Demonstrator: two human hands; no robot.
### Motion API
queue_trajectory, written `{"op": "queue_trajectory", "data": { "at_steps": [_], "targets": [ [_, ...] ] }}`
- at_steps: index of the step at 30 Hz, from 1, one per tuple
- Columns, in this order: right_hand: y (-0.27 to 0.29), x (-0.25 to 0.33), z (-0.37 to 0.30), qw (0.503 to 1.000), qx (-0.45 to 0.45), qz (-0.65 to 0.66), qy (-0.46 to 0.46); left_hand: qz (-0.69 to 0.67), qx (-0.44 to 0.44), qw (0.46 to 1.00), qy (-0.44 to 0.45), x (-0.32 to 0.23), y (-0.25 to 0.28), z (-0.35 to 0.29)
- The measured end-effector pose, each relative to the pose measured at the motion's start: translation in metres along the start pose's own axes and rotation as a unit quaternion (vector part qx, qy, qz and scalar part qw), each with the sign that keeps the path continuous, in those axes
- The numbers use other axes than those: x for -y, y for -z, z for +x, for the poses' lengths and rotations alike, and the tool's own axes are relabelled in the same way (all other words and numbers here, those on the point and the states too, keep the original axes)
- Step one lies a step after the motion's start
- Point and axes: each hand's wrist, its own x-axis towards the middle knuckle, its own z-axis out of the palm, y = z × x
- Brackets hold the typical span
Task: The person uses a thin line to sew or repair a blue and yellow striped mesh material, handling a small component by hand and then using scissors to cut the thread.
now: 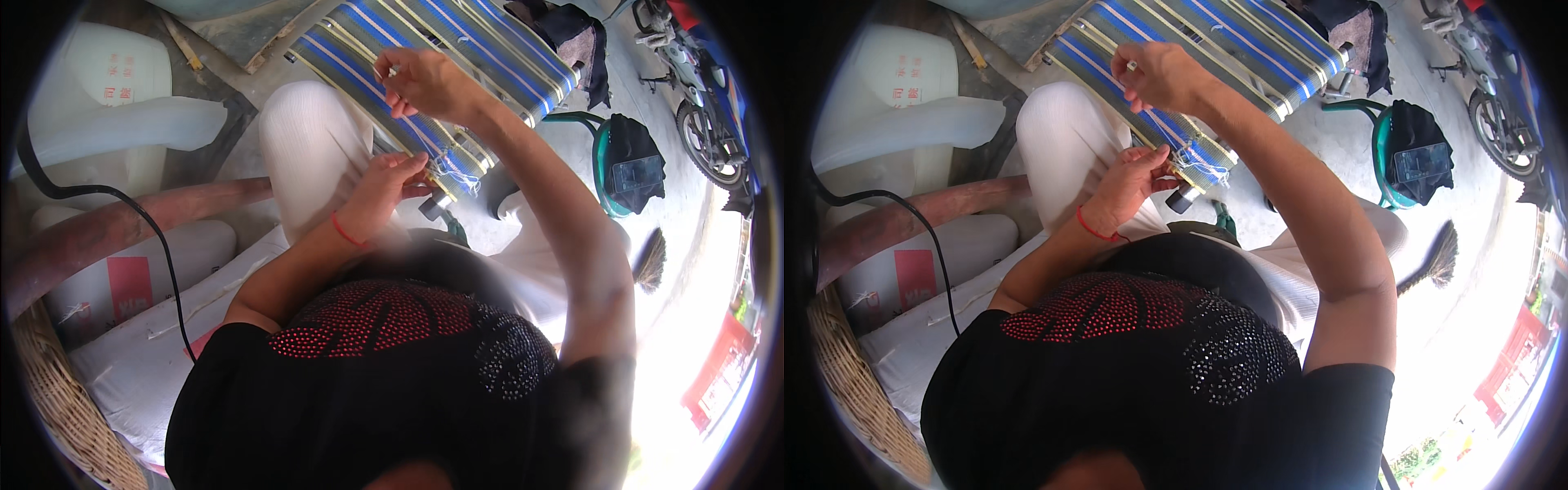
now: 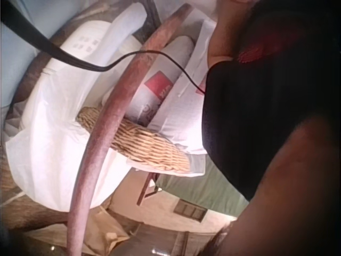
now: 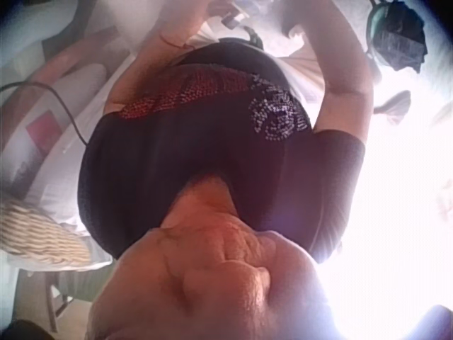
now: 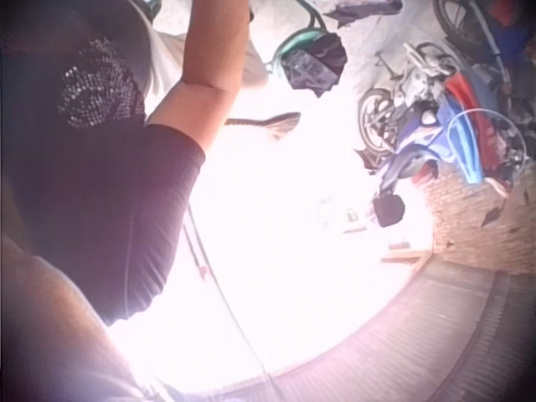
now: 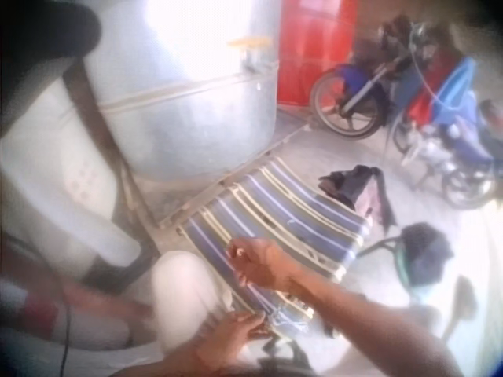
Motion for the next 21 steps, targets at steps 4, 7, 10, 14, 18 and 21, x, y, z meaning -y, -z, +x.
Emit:
{"op": "queue_trajectory", "data": {
  "at_steps": [4,7,10,14,18,21],
  "targets": [
    [0.012,0.021,0.023,0.993,-0.024,0.117,-0.019,0.007,0.009,1.000,-0.003,-0.001,-0.001,0.001],
    [0.031,0.037,0.050,0.967,-0.038,0.251,0.011,0.018,-0.002,1.000,0.002,-0.001,-0.003,0.001],
    [0.052,0.054,0.058,0.948,-0.165,0.189,0.196,0.013,0.002,1.000,0.001,-0.002,-0.005,0.001],
    [0.064,0.091,0.053,0.921,-0.226,0.273,0.162,0.007,0.000,1.000,0.003,-0.001,0.000,0.000],
    [0.084,0.087,0.067,0.903,-0.225,0.252,0.264,0.020,0.002,1.000,0.002,-0.002,-0.004,0.000],
    [0.091,0.085,0.072,0.896,-0.205,0.247,0.307,0.022,-0.002,1.000,0.001,-0.003,-0.004,0.000]
  ]
}}
